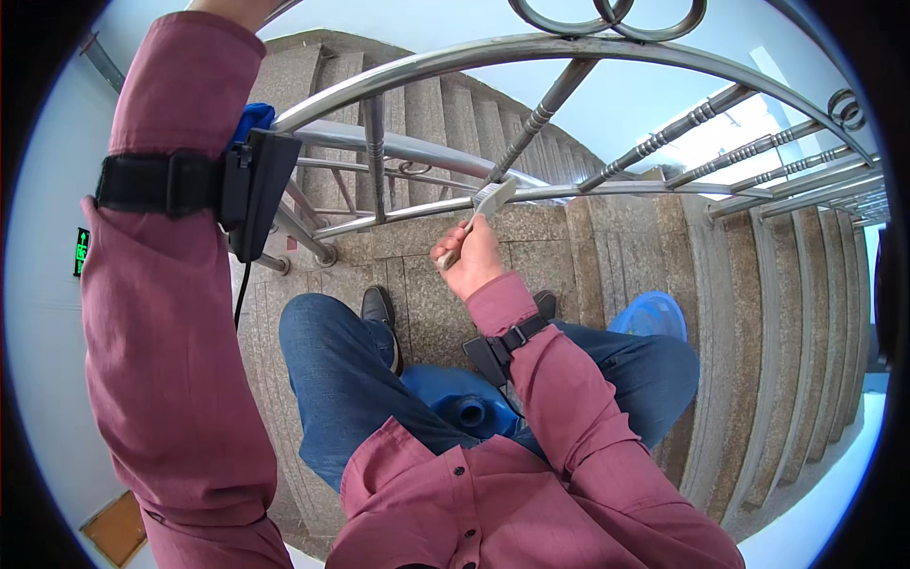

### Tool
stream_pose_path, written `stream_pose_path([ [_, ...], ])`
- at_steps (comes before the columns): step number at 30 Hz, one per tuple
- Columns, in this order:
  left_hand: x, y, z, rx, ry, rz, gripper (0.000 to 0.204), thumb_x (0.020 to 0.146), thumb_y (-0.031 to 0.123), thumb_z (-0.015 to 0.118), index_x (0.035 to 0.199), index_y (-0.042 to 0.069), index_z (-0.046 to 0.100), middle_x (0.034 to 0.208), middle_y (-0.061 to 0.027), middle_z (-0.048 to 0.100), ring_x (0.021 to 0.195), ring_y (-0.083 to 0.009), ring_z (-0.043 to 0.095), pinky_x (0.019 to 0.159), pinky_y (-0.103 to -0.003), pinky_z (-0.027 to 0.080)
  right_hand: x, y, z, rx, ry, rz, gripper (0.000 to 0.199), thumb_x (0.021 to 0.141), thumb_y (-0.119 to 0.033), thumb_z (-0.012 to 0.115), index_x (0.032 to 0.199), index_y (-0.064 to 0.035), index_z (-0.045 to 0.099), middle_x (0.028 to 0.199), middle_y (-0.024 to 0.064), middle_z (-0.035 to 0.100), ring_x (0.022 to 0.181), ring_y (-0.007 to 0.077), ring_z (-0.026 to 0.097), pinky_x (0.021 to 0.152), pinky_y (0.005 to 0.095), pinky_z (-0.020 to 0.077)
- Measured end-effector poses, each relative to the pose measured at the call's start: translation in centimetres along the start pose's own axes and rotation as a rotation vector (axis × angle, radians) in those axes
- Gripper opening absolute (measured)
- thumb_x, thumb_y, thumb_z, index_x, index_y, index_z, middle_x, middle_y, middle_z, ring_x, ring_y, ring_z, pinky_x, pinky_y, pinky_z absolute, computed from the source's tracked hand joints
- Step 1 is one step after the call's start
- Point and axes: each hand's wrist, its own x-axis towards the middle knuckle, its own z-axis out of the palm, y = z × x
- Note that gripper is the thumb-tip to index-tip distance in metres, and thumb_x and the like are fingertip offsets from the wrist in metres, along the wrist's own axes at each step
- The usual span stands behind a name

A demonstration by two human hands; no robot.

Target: Cleaning a metal staircase railing using a brush and a cloth.

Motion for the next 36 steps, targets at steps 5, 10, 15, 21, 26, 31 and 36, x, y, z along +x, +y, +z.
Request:
stream_pose_path([
  [5,-1.3,-1.1,0.1,-0.003,-0.045,0.004,0.023,0.102,0.025,0.051,0.105,0.006,0.064,0.084,-0.0219,0.07,0.084,-0.0421,0.07,0.072,-0.052,0.054,1.6,-1.2,-0.2,-0.002,-0.027,-0.036,0.035,0.109,-0.043,0.039,0.086,-0.0172,0.045,0.063,-0.0053,0.042,0.052,0.0116,0.041,0.054,0.0317,0.039],
  [10,-1.8,-1.5,0.2,-0.018,-0.08,0.002,0.023,0.102,0.025,0.051,0.106,0.007,0.064,0.085,-0.0213,0.071,0.083,-0.0421,0.07,0.071,-0.052,0.054,3.5,-4.4,-0.8,0.012,0.003,-0.039,0.037,0.109,-0.041,0.038,0.081,-0.0187,0.046,0.061,-0.0065,0.043,0.05,0.0106,0.043,0.054,0.0325,0.0399],
  [15,-2.7,-1.4,0.6,-0.032,-0.124,0.003,0.022,0.103,0.025,0.051,0.107,0.007,0.063,0.086,-0.0207,0.071,0.082,-0.042,0.07,0.069,-0.052,0.054,-0.7,0.8,3.3,0.037,-0.035,0.002,0.044,0.112,-0.046,0.031,0.087,-0.0126,0.045,0.066,-0.0023,0.047,0.059,0.0165,0.05,0.069,0.0401,0.0496],
  [21,-3.1,-1.2,1.5,-0.053,-0.169,0.021,0.021,0.103,0.025,0.051,0.108,0.008,0.062,0.087,-0.0199,0.071,0.081,-0.042,0.07,0.067,-0.052,0.054,0.7,1.4,4.2,0.077,-0.083,0.02,0.044,0.113,-0.045,0.026,0.093,-0.0094,0.042,0.071,0.002,0.05,0.065,0.0193,0.052,0.079,0.0467,0.0529],
  [26,-3.0,-1.7,1.3,-0.055,-0.196,0.023,0.021,0.103,0.026,0.051,0.109,0.008,0.062,0.088,-0.0193,0.071,0.08,-0.0419,0.07,0.066,-0.052,0.054,3.4,-2.7,1.2,0.133,-0.134,-0.028,0.045,0.113,-0.046,0.026,0.092,-0.01,0.043,0.071,0.0026,0.049,0.064,0.0186,0.05,0.075,0.0449,0.0504],
  [31,-1.6,-1.8,1.5,-0.076,-0.172,0.032,0.02,0.103,0.026,0.051,0.11,0.009,0.061,0.089,-0.0186,0.072,0.08,-0.0418,0.069,0.064,-0.052,0.053,0.7,-8.4,-0.8,-0.007,-0.008,-0.149,0.04,0.113,-0.042,0.032,0.09,-0.0119,0.043,0.068,0.0009,0.043,0.061,0.0174,0.045,0.07,0.0422,0.0471],
  [36,0.7,-1.7,-1.4,0.058,0.008,0.065,0.019,0.104,0.024,0.05,0.115,0.013,0.059,0.093,-0.0194,0.072,0.083,-0.0427,0.069,0.065,-0.051,0.054,-4.6,-16.6,-1.6,-0.404,-0.154,-0.161,0.029,0.109,-0.031,0.05,0.086,-0.0133,0.046,0.066,-0.0022,0.044,0.057,0.0126,0.042,0.056,0.0319,0.0422],
])
